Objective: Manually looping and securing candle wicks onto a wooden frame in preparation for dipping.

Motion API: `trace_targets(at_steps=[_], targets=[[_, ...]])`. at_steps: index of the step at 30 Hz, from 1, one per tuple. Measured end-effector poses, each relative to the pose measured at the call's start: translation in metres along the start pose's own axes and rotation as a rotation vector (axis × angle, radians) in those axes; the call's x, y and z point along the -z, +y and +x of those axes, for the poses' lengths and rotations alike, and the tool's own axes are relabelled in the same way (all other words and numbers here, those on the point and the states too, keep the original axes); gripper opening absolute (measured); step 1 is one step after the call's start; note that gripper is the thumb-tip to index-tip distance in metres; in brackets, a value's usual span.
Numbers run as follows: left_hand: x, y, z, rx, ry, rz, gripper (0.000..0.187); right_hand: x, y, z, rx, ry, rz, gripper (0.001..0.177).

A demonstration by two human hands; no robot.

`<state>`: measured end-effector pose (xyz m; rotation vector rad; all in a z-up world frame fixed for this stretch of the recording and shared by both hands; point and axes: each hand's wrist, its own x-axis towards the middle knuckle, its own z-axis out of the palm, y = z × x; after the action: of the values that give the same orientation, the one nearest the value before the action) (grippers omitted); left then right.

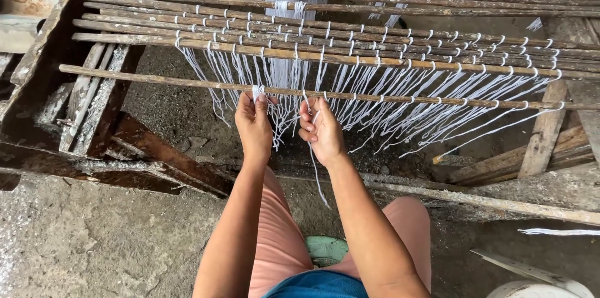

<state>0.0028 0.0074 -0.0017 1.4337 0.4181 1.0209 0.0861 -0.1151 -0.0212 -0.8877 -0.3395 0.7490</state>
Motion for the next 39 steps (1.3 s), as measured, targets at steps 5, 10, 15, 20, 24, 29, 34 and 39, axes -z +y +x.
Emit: trace_targets(at_steps=[5, 10, 15, 20, 24, 29, 34, 39], targets=[[0.002, 0.001, -0.001, -0.016, -0.005, -0.015, 0.015, 0.003, -0.004, 0.008, -0.025, 0.007, 0.018, 0.056], [0.001, 0.001, -0.001, -0.019, -0.005, -0.040, 0.016, 0.000, 0.005, 0.006, -0.037, 0.006, -0.094, 0.071], [0.001, -0.002, 0.000, -0.014, -0.019, -0.040, 0.015, 0.041, 0.076, -0.004, 0.036, 0.013, -0.468, 0.063], [0.002, -0.001, -0.001, 0.007, -0.024, -0.056, 0.015, 0.117, 0.158, -0.031, 0.031, 0.056, -0.796, 0.045], [0.001, -0.007, -0.003, 0.056, -0.011, -0.118, 0.012, 0.179, 0.204, -0.076, -0.167, 0.184, -1.021, 0.048], [0.007, -0.033, -0.005, 0.032, -0.065, -0.147, 0.011, 0.217, 0.191, -0.094, -0.713, 0.016, -1.297, 0.054], [0.012, -0.035, -0.010, -0.016, -0.030, -0.170, 0.010, 0.094, 0.106, -0.040, -0.655, -0.416, -1.137, 0.044], [0.017, -0.030, -0.020, -0.061, 0.039, -0.155, 0.016, -0.047, 0.041, 0.004, 0.240, 0.080, -0.694, 0.024]])
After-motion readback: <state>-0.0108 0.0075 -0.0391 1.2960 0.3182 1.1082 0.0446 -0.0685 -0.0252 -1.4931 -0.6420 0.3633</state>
